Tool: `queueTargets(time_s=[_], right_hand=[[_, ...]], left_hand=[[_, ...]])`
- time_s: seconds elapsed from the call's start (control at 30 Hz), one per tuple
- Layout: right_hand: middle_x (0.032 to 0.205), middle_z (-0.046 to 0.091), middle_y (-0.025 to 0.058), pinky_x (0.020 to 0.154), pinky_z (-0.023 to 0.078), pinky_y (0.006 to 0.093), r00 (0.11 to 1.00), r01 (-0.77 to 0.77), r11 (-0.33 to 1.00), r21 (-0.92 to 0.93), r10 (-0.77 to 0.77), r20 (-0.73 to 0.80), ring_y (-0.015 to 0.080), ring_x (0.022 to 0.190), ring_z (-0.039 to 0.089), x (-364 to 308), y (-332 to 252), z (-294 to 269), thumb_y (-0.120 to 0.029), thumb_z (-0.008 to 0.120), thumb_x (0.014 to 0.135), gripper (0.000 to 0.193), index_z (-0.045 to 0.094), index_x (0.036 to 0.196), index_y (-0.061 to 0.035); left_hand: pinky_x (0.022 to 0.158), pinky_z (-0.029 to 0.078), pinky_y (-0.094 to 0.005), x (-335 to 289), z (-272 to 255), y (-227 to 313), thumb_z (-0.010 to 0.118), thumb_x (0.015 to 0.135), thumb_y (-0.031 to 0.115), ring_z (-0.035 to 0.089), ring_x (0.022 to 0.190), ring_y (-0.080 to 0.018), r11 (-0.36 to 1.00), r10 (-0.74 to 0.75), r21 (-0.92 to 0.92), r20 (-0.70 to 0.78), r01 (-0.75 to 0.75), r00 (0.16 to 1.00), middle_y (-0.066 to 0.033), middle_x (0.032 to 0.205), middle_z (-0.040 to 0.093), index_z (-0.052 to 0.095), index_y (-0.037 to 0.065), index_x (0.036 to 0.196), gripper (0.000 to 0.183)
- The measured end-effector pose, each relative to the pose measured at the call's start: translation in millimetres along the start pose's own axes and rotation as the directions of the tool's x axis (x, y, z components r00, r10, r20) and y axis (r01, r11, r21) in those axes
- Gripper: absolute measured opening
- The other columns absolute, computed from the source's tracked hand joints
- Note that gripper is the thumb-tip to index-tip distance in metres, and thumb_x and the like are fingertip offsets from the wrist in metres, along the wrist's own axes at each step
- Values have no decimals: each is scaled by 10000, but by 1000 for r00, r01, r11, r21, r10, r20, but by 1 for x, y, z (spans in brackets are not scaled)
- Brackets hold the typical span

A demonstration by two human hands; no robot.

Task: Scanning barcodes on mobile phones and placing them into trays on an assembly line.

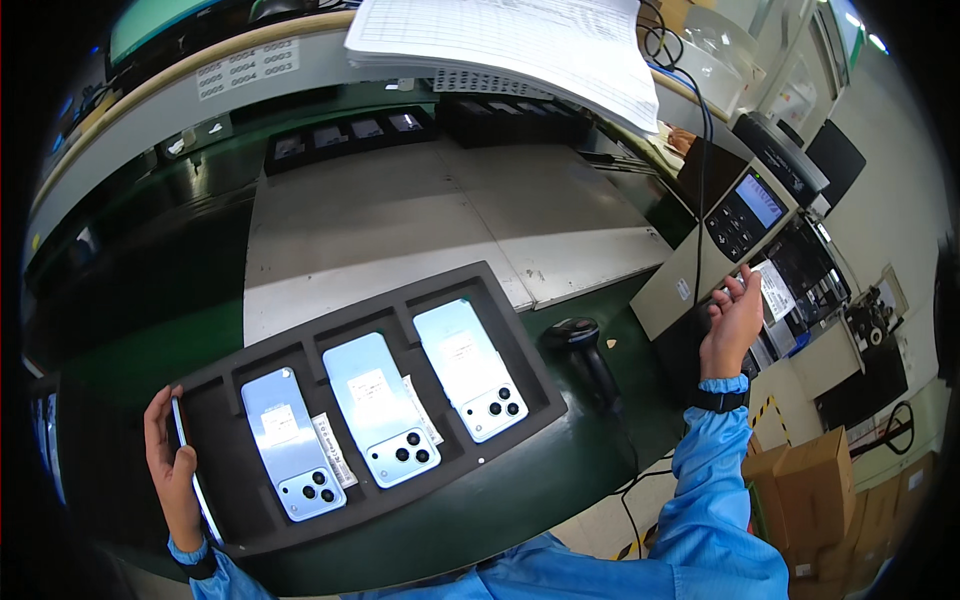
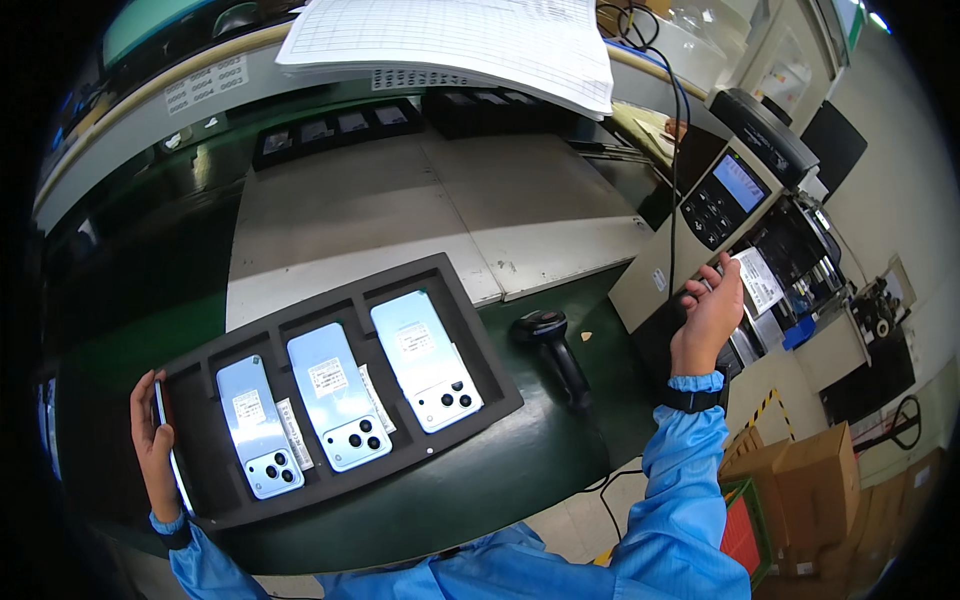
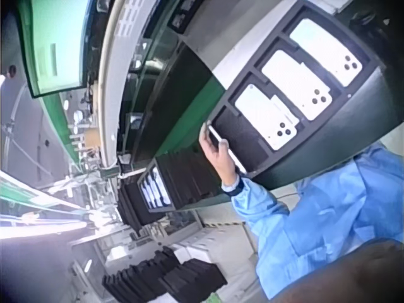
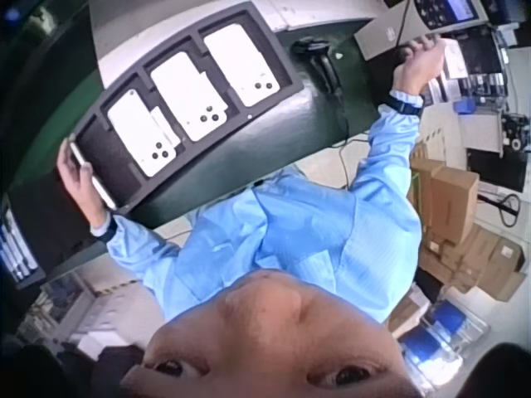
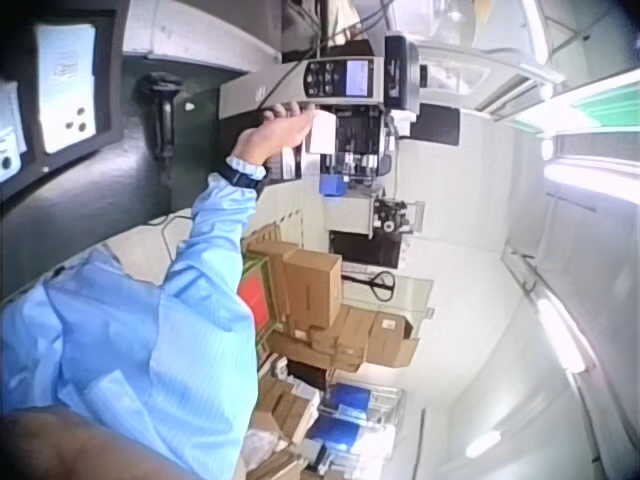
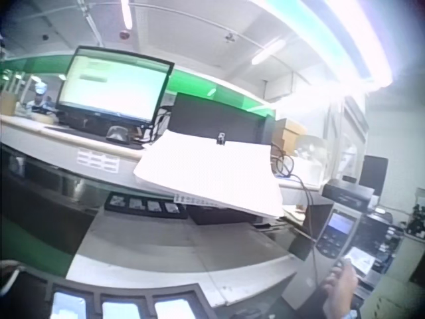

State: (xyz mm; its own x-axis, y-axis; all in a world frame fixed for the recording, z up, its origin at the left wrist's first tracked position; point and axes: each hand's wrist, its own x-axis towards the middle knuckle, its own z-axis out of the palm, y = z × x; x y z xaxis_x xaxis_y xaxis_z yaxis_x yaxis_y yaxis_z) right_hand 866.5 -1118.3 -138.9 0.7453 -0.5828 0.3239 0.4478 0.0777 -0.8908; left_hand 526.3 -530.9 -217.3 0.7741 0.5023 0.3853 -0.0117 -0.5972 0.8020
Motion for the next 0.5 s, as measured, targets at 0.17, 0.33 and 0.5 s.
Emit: queueTargets(time_s=[0.17, 0.33, 0.5], right_hand=[[878, 639, 23, 499, 422, 195, 994, 82, 993, -82, -88, -71, 60, 641, 578, 20, 4, -9, -375, 574, 1046, 427, 646, 1254, -10], [849, 679, 37, 484, 437, 211, 966, 200, 959, -199, -227, -125, 85, 624, 576, 44, 3, -17, -241, 604, 1006, 308, 700, 1155, 12], [846, 648, -53, 527, 369, 187, 935, -343, 939, -6, 342, 92, 41, 650, 539, -44, 19, -22, -243, 641, 1009, 234, 684, 1155, -65]], left_hand=[[1226, 281, -394, 1, 5, 10, 550, 888, 369, 424, 1459, -317, 997, -9, -81, -4, 9, 1000, -185, 1498, 517, 469, 50, 1493, 689], [1229, 278, -396, -2, 3, 10, 568, 868, 339, 419, 1461, -312, 998, -14, -62, -7, 13, 1000, -187, 1496, 514, 468, 39, 1487, 695], [1200, 291, -372, -1, 7, 35, 579, 826, 238, 466, 1392, -277, 987, -30, -161, -39, 23, 999, -165, 1424, 553, 496, -13, 1428, 658]])
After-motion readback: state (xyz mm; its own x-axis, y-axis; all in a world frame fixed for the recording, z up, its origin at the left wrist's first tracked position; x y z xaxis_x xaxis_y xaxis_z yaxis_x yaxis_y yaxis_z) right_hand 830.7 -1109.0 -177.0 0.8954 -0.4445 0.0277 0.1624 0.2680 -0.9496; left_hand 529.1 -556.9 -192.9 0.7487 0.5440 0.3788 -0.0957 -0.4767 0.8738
